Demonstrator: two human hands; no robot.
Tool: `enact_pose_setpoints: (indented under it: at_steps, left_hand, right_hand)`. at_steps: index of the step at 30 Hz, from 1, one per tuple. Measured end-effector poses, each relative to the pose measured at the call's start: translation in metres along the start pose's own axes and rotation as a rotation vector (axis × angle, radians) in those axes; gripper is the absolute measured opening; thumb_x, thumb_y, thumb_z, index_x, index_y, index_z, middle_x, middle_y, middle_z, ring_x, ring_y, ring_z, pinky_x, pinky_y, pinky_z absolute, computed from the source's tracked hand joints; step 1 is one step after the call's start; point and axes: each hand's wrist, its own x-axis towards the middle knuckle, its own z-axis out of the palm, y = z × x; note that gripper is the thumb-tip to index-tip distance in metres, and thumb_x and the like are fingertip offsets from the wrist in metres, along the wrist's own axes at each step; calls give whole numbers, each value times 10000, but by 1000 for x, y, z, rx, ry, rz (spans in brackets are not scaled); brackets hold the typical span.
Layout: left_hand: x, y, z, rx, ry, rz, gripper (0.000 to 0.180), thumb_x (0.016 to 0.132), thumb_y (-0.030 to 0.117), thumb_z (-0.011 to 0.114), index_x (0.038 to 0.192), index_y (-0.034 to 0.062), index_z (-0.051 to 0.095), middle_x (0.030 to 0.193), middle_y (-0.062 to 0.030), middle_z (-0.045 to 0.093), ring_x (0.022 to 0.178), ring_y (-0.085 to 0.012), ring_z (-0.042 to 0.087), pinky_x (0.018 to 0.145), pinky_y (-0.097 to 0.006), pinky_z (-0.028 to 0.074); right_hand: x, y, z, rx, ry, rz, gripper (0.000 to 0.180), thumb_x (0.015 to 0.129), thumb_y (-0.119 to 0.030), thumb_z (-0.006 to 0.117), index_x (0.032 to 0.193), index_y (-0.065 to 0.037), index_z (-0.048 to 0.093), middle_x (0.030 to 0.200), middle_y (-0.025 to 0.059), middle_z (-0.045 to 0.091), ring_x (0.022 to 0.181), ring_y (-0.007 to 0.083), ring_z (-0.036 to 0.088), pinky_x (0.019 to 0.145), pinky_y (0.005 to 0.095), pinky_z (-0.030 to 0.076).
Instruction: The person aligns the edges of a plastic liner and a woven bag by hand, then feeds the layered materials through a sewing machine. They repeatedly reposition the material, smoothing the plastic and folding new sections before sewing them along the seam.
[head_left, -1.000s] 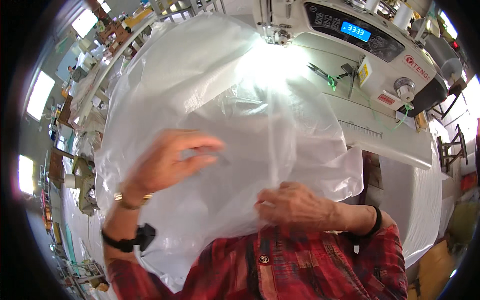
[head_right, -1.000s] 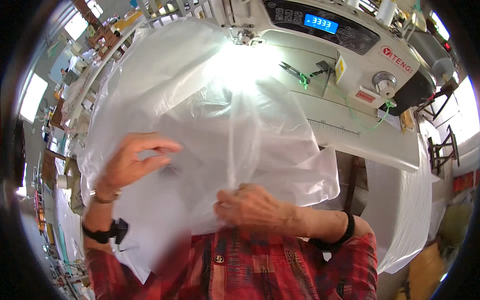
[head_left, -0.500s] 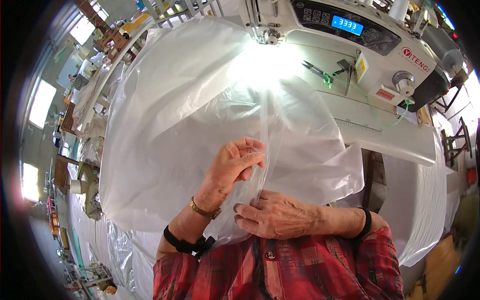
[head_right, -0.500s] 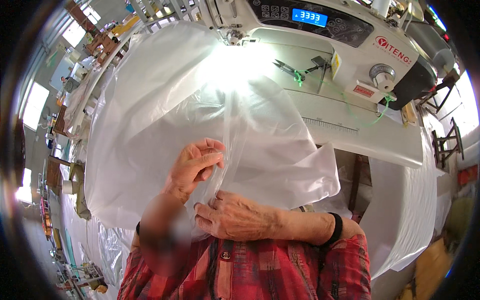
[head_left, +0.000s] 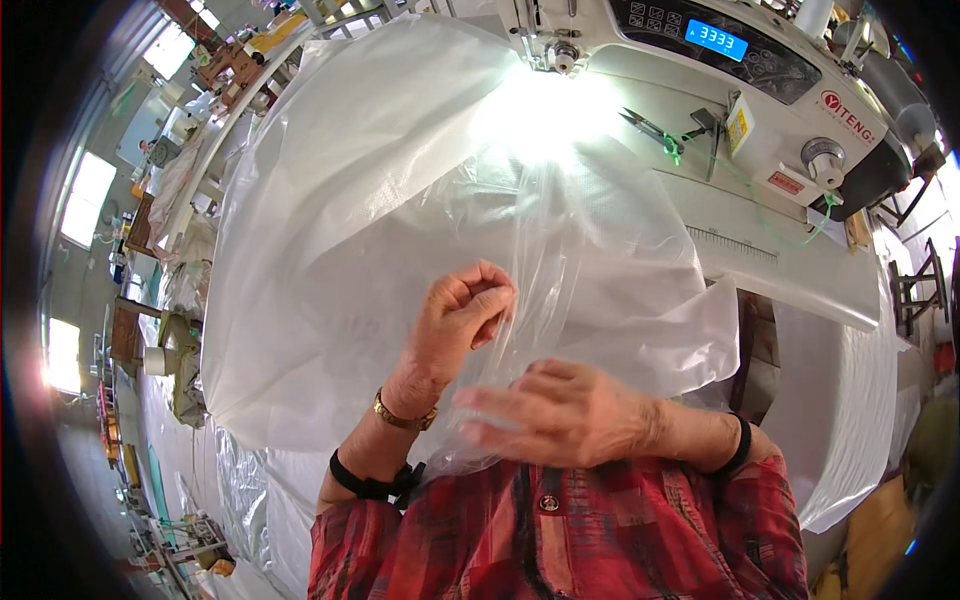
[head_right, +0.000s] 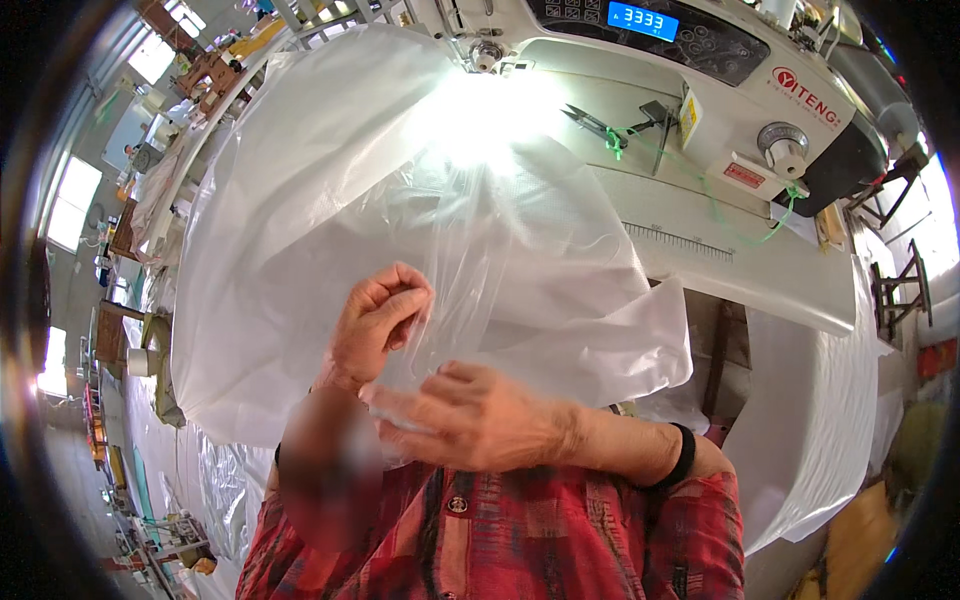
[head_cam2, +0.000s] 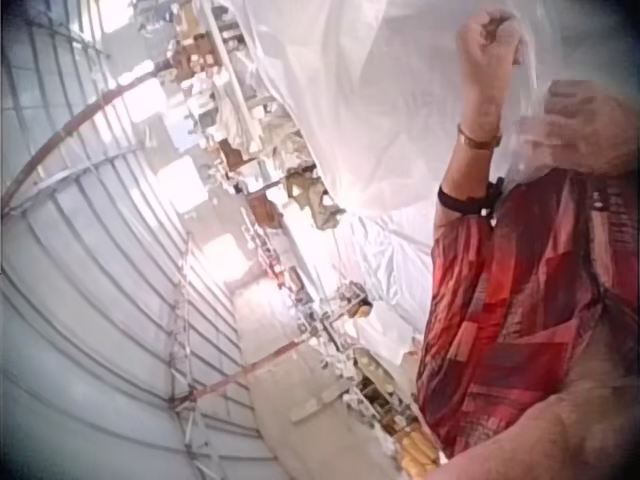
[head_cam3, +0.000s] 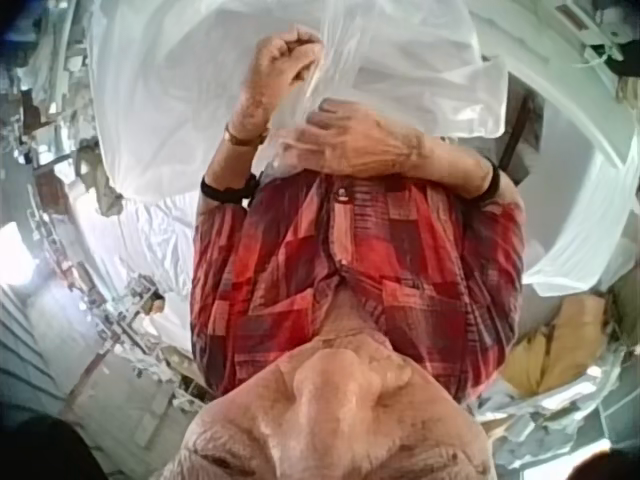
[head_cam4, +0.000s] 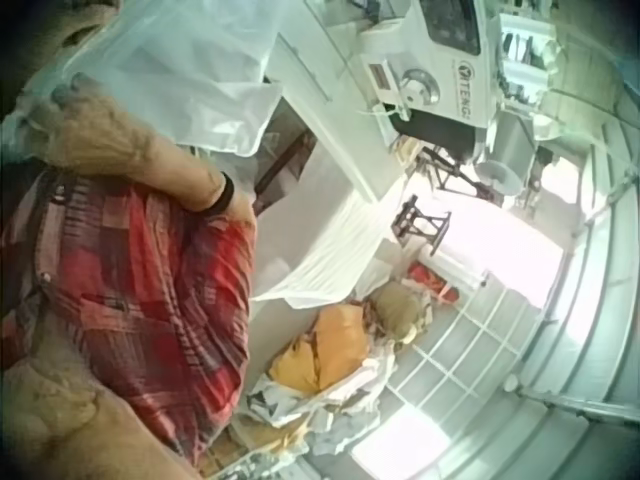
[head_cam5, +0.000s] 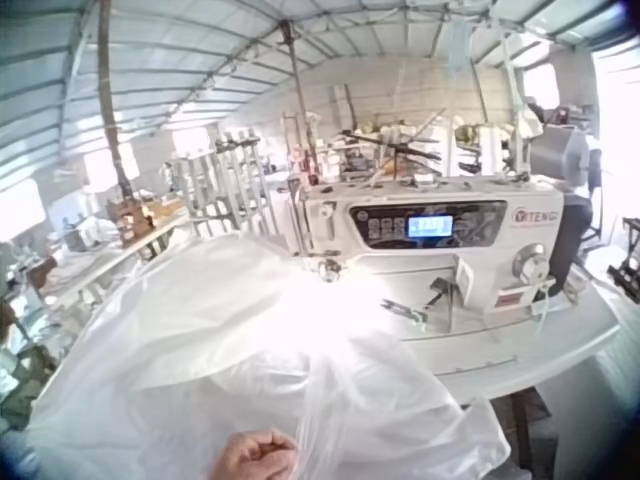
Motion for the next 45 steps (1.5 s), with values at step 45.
enact_pose_setpoints:
  at_steps: [45]
  left_hand:
    - [0,10,25,-57,260,117,110,954,140,623,927,35,610,647,71,464,535,-3,354,448,-176,241]
  right_hand:
    - [-172,75,-44,266,-98,1175,309,895,-112,566,1169,16,629,1132,183,668,1034,291,648,897,366,493]
